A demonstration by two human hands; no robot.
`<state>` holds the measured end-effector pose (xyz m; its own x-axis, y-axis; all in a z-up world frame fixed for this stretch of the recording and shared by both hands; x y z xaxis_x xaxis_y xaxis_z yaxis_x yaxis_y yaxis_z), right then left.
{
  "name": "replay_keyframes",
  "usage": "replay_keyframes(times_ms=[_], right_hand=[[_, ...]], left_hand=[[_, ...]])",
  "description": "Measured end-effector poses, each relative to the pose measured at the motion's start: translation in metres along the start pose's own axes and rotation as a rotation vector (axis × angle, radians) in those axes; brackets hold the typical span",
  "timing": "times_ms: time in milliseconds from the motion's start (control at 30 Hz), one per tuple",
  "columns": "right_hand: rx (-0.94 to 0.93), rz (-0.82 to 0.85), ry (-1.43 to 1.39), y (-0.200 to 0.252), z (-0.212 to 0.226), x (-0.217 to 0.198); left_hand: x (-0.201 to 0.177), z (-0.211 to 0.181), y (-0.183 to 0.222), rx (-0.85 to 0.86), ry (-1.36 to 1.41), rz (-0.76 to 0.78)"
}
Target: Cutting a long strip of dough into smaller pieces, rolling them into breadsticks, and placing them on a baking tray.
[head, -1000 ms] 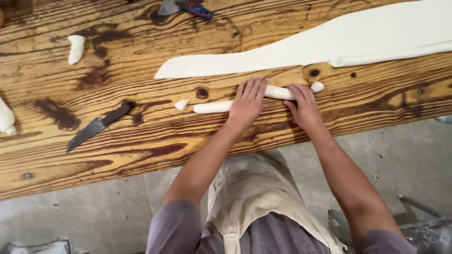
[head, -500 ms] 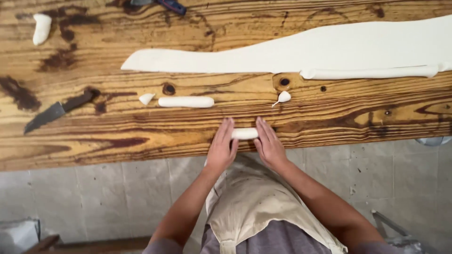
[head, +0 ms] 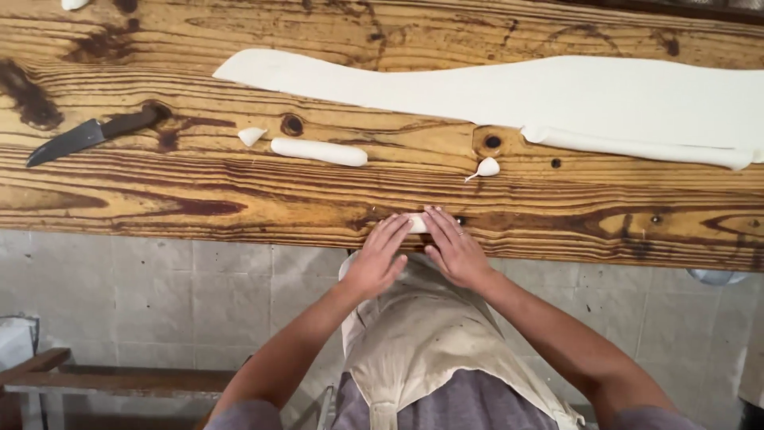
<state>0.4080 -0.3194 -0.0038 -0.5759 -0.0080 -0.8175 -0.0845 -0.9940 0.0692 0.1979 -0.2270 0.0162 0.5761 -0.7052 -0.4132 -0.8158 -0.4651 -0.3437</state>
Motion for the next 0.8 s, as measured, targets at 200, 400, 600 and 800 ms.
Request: replay_keyframes(times_ms=[200, 400, 600, 800], right_hand=[[0.033, -0.130, 0.167, -0.091, -0.001, -0.023], [-0.099, -0.068, 0.302, -0.113, -0.007, -0.041], [-0.223, -0.001, 0.479, 0.015, 0.003, 0.001], [-0.137, -0.009, 0.162, 0.026, 0.012, -0.014]], left_hand=[[-0.012, 0.045, -0.090, -0.059, -0.718, 0.152], [-0.034, 0.053, -0.119, 0.109, -0.919, 0.376], [0.003, -0.008, 0.000, 0.149, -0.731, 0.539], [0.020, -0.003, 0.019, 0.262, -0.764, 0.156]])
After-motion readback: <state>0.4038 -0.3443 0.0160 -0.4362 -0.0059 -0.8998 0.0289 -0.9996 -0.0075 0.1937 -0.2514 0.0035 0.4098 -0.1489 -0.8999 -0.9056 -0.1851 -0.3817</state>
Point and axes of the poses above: each hand's wrist, its own y-axis away from the middle knuckle, its own x-axis out of the palm, z = x × y, the point moved 1 cm from there along -y, towards the middle knuckle, and after that the axes turned 15 degrees about x, right-handed, at the moved point
